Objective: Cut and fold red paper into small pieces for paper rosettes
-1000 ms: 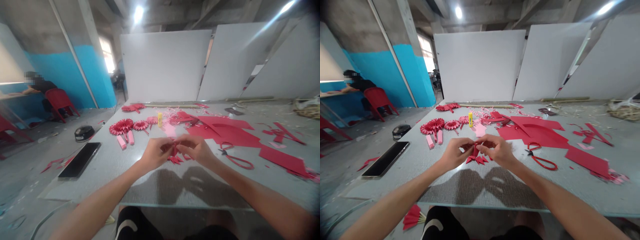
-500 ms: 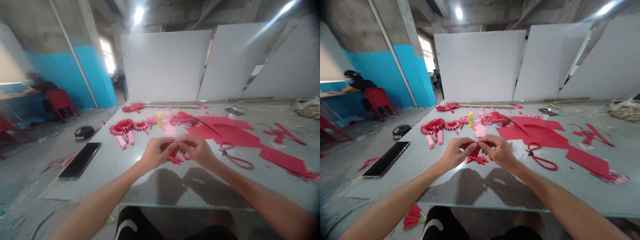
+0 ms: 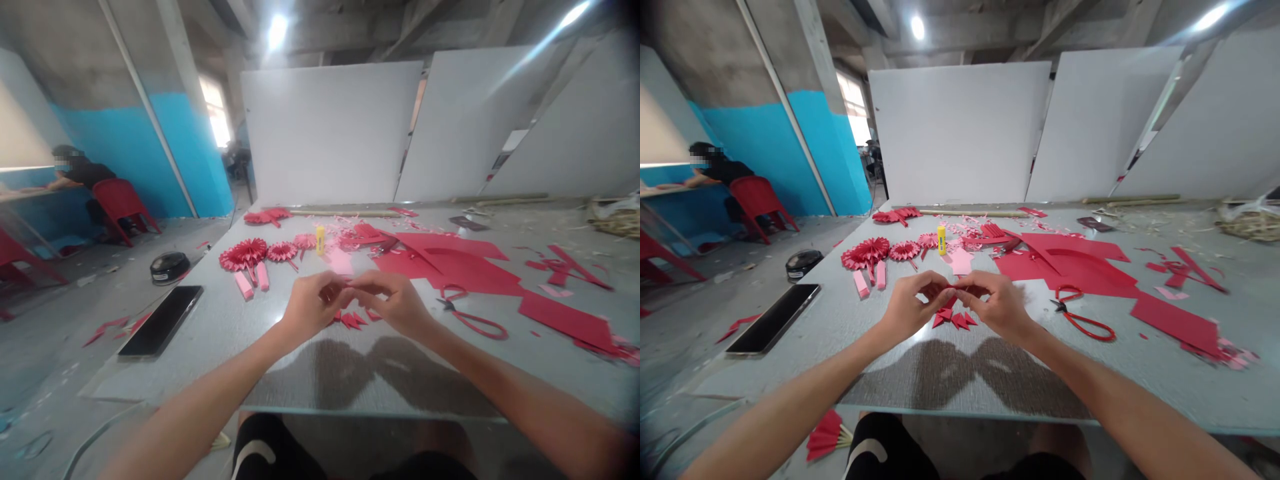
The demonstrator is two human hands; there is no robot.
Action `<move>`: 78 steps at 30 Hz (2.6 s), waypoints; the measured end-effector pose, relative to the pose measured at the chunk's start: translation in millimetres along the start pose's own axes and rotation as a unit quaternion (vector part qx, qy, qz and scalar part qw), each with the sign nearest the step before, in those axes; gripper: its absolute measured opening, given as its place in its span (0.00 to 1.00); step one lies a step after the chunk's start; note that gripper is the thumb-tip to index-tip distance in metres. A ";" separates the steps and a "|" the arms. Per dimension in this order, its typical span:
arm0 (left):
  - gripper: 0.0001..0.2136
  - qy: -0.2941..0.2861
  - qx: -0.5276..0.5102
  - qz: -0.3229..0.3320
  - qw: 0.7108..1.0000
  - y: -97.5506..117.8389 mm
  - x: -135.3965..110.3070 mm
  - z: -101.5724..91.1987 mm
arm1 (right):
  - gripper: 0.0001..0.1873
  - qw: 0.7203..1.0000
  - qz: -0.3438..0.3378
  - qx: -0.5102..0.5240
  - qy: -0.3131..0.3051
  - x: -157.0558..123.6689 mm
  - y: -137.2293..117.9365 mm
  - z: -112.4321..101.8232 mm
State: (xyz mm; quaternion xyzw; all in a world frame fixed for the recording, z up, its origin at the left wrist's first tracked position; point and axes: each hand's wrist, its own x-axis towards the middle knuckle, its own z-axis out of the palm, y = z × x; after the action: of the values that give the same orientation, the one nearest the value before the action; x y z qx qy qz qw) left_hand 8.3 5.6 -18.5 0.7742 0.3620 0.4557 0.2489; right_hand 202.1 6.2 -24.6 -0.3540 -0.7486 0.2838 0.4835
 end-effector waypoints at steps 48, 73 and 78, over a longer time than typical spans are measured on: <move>0.05 -0.022 -0.096 -0.072 0.992 2.0 -0.6 3.6 | 0.06 0.988 -0.059 -0.140 -0.026 -2.0 6.9 0.4; 0.05 -0.040 -0.023 -0.031 0.998 -0.5 -1.1 2.7 | 0.06 0.981 -0.108 -0.161 -0.022 -4.3 10.0 1.0; 0.03 -0.033 0.077 0.033 0.996 -1.8 -0.9 0.8 | 0.07 0.955 -0.195 -0.223 -0.023 -5.0 14.3 0.6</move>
State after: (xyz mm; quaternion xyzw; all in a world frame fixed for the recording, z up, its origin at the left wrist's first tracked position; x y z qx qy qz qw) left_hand 8.2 6.0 -20.6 0.8173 0.3621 0.4080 0.1853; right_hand 206.7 10.5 -38.5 -0.2937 -0.8581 0.0179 0.4208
